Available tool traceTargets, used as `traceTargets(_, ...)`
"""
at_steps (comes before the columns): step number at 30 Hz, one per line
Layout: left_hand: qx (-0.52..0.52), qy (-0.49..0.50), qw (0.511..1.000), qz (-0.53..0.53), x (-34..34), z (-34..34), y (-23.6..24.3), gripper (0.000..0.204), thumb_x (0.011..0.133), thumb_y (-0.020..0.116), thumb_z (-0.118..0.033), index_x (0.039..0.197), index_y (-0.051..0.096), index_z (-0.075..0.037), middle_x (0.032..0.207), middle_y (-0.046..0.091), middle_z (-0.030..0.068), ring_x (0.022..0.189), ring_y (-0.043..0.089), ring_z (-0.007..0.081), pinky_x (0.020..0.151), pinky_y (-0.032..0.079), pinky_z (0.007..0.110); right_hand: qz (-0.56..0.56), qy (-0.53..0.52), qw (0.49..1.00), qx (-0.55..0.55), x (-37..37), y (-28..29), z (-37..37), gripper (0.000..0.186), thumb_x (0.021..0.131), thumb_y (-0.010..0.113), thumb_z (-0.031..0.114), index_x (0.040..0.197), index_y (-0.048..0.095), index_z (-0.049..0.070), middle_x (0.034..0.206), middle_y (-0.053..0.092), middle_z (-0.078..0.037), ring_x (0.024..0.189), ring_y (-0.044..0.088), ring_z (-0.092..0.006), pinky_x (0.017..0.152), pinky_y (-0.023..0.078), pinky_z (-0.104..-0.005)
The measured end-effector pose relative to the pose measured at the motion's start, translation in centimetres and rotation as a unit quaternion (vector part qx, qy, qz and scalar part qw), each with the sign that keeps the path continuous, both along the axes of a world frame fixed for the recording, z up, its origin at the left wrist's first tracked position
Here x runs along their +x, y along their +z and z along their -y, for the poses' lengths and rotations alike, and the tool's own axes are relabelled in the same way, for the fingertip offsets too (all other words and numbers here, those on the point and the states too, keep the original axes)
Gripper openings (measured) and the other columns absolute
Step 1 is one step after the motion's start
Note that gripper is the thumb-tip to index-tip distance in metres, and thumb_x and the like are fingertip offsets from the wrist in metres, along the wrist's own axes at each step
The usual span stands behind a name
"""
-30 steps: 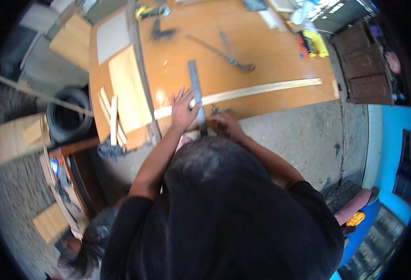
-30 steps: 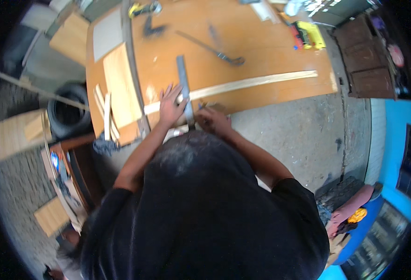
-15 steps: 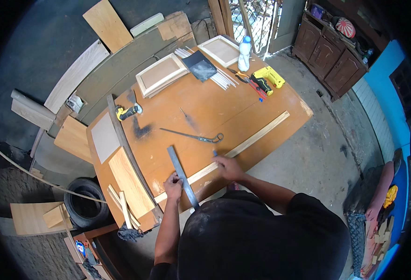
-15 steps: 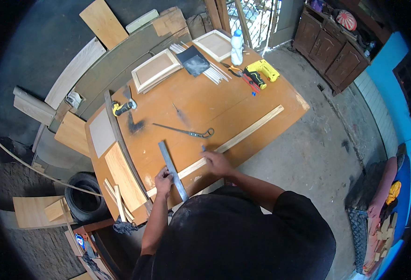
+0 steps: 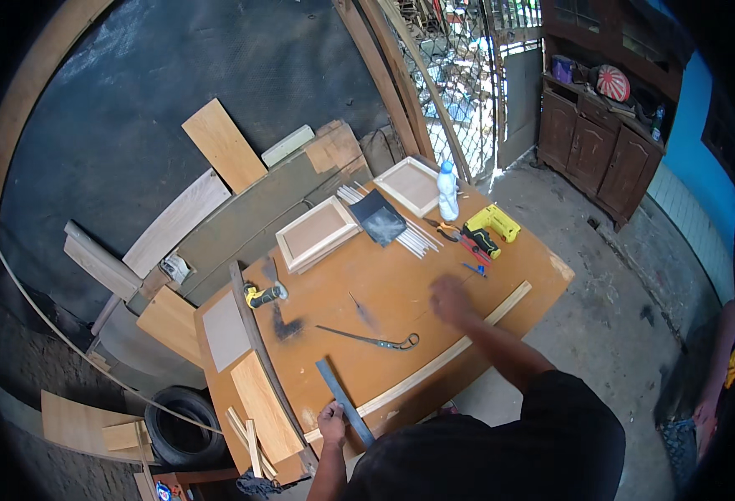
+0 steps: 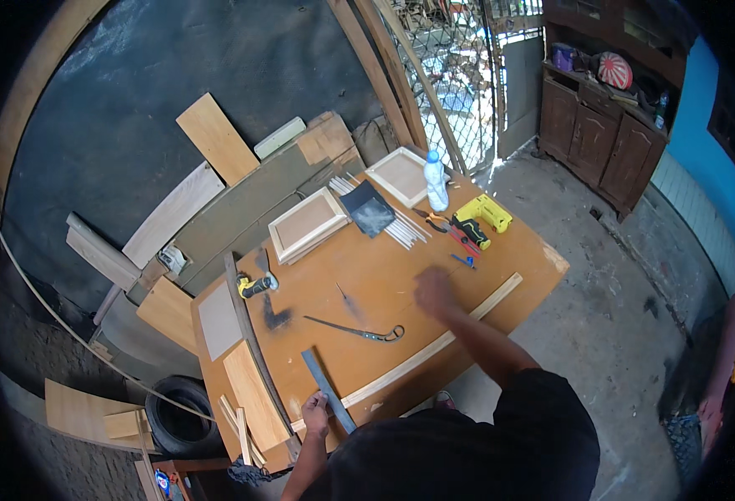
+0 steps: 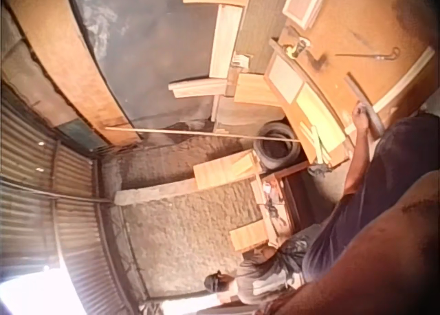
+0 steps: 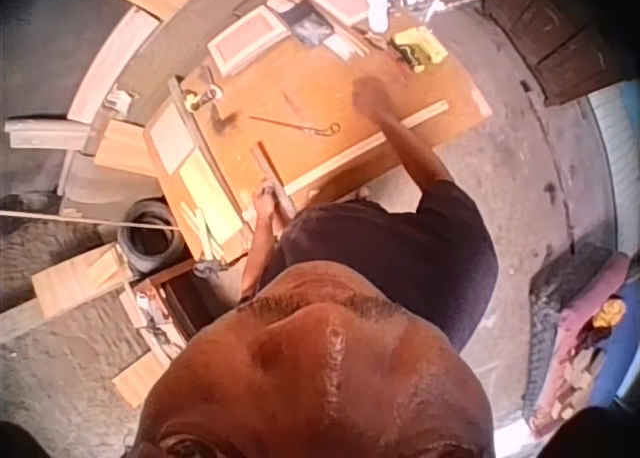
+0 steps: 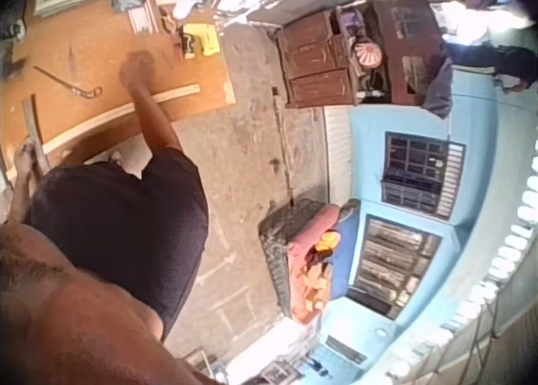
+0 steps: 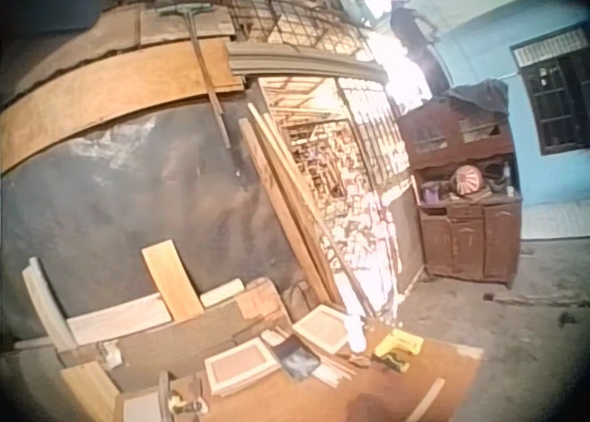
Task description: The person is marking a wooden strip using a ruler and pen, and then sawing it with a hand saw on a workbench.
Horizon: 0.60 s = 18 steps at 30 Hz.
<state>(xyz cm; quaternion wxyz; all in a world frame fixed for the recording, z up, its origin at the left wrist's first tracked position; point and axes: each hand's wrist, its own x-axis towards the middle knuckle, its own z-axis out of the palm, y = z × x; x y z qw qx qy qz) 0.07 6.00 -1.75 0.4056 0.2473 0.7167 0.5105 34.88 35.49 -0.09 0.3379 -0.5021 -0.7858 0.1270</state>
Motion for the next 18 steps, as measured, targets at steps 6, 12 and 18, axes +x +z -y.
traceTargets(6, 0.056, 0.076, 0.995, 0.021, 0.0, -1.3, 1.8, 0.012, 0.096, 0.060, -0.002, 0.088, 0.067, -0.005, 0.079, 0.060, -0.0041, 0.072, 0.053, 0.0063, 0.067, 0.042, 0.023, -0.078, 0.354, 0.884, -0.294, -9.1, 1.8, 12.6, 0.041, 0.091, 0.068, 0.031, 0.124, 0.064, 0.007, 0.107, 0.071, -0.020, 0.096, 0.070, -0.0327, 0.084, 0.055, -0.0398)
traceTargets(12, 0.158, 0.129, 0.977, 0.068, 2.9, -5.3, 5.7, 0.010, 0.097, 0.057, -0.004, 0.091, 0.065, -0.005, 0.083, 0.063, -0.0005, 0.072, 0.055, 0.0085, 0.067, 0.046, 0.025, -0.197, 0.429, 0.765, -0.438, -12.4, 2.3, 19.8, 0.060, 0.094, 0.063, 0.029, 0.147, 0.043, 0.007, 0.107, 0.070, -0.016, 0.094, 0.069, -0.0236, 0.083, 0.054, -0.0373)
traceTargets(18, 0.153, 0.124, 0.964, 0.180, 7.2, -5.9, 6.4, 0.007, 0.100, 0.060, -0.009, 0.101, 0.065, -0.006, 0.087, 0.064, 0.0014, 0.075, 0.059, 0.0107, 0.070, 0.052, 0.027, -0.177, 0.408, 0.766, -0.463, -10.5, 0.9, 17.9, 0.051, 0.094, 0.067, 0.032, 0.135, 0.051, 0.006, 0.091, 0.062, -0.008, 0.082, 0.058, -0.0155, 0.075, 0.050, -0.0328)
